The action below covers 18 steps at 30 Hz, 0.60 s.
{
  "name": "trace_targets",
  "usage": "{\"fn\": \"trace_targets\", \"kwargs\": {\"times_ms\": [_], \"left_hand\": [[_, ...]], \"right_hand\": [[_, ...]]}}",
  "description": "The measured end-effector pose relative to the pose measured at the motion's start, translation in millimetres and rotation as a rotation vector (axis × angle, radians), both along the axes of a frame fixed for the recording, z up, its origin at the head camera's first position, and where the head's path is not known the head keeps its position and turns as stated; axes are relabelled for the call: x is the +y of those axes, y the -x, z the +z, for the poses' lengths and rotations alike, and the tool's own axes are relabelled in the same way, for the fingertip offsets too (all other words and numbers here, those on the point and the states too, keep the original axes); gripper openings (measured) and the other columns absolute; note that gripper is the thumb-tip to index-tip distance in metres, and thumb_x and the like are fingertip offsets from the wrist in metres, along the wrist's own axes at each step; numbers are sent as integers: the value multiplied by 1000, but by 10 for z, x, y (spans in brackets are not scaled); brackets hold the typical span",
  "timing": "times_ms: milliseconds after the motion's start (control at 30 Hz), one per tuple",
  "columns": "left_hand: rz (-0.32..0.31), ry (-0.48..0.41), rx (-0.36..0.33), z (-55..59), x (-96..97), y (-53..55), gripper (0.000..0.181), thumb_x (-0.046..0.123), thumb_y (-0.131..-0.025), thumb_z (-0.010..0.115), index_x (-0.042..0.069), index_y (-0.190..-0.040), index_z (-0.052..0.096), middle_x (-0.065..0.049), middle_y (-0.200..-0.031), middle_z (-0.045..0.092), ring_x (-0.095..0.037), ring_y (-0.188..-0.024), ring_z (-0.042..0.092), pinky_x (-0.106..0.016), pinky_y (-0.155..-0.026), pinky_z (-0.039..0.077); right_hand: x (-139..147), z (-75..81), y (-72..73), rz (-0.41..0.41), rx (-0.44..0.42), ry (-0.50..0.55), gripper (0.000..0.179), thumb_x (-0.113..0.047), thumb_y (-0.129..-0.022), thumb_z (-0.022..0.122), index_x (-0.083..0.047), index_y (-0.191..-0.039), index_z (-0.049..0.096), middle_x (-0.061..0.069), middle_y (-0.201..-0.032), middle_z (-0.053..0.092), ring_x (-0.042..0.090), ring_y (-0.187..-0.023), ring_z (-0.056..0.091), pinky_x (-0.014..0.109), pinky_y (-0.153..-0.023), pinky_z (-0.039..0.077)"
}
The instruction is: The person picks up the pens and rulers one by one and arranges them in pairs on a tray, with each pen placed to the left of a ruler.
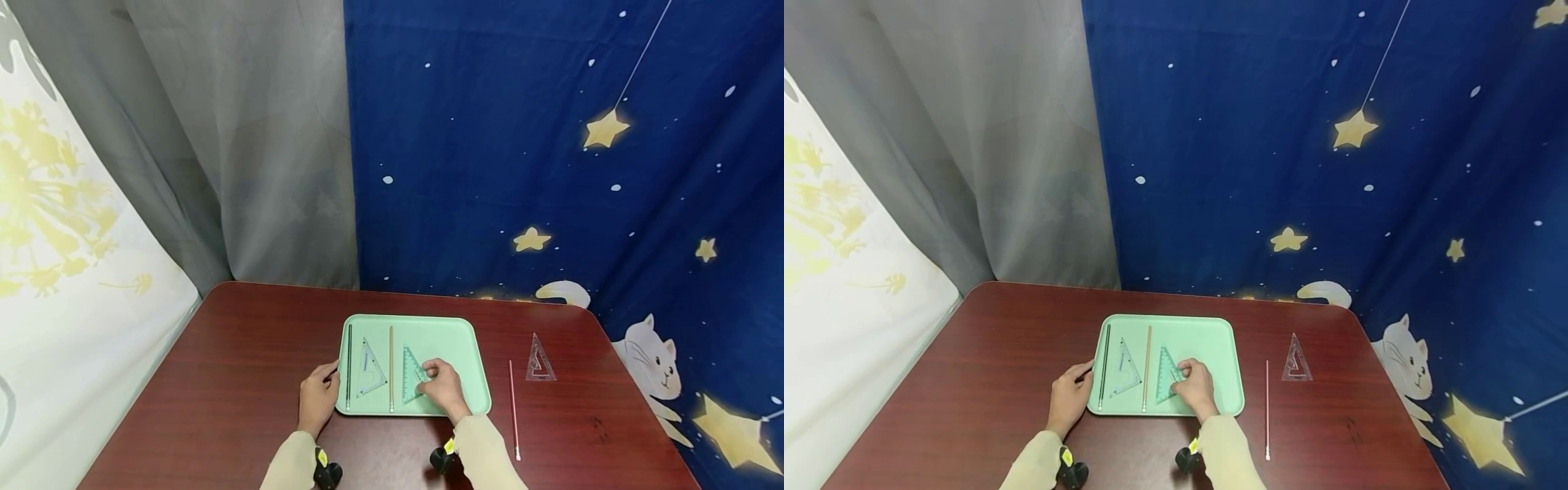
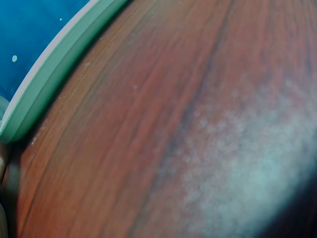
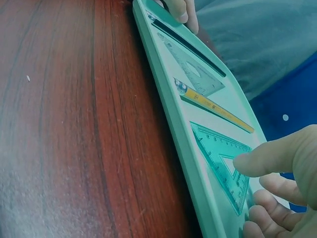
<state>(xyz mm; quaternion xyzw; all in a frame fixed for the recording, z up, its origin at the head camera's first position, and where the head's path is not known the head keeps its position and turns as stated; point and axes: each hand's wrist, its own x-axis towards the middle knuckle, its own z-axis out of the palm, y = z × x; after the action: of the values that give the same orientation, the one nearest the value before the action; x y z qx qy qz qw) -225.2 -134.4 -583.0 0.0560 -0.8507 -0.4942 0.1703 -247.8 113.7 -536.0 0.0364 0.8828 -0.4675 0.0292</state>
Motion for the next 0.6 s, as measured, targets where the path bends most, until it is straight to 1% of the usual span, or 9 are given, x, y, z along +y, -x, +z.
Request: {"fn": "trace_targets", "kwargs": {"times_ms": [267, 467, 600], "left_hand": [[-6, -4, -3, 4, 1, -2, 29, 8, -92, 59, 5, -120, 67, -14, -113, 67, -26, -94, 69, -34, -75, 56], [-1, -1, 15, 1, 0, 8, 28, 9, -92, 60, 6, -119, 68, -13, -112, 68, -26, -93, 69, -35, -74, 56], [-2, -1, 12, -8, -7, 12, 28, 8, -92, 60, 6, -119, 68, -13, -112, 68, -26, -93, 69, -34, -74, 56]], "right_hand": [[47, 30, 3, -12, 2, -8, 38, 4, -63, 76, -1, -99, 66, 8, -86, 59, 17, -73, 47, 29, -64, 40], [106, 57, 14, -27, -1, -16, 36, 4, -66, 72, -1, -101, 65, 8, -86, 59, 17, -74, 47, 29, -65, 40], [142, 77, 9, -37, -12, -13, 36, 3, -67, 72, -1, -102, 66, 8, -86, 58, 17, -74, 47, 29, -65, 41]]}}
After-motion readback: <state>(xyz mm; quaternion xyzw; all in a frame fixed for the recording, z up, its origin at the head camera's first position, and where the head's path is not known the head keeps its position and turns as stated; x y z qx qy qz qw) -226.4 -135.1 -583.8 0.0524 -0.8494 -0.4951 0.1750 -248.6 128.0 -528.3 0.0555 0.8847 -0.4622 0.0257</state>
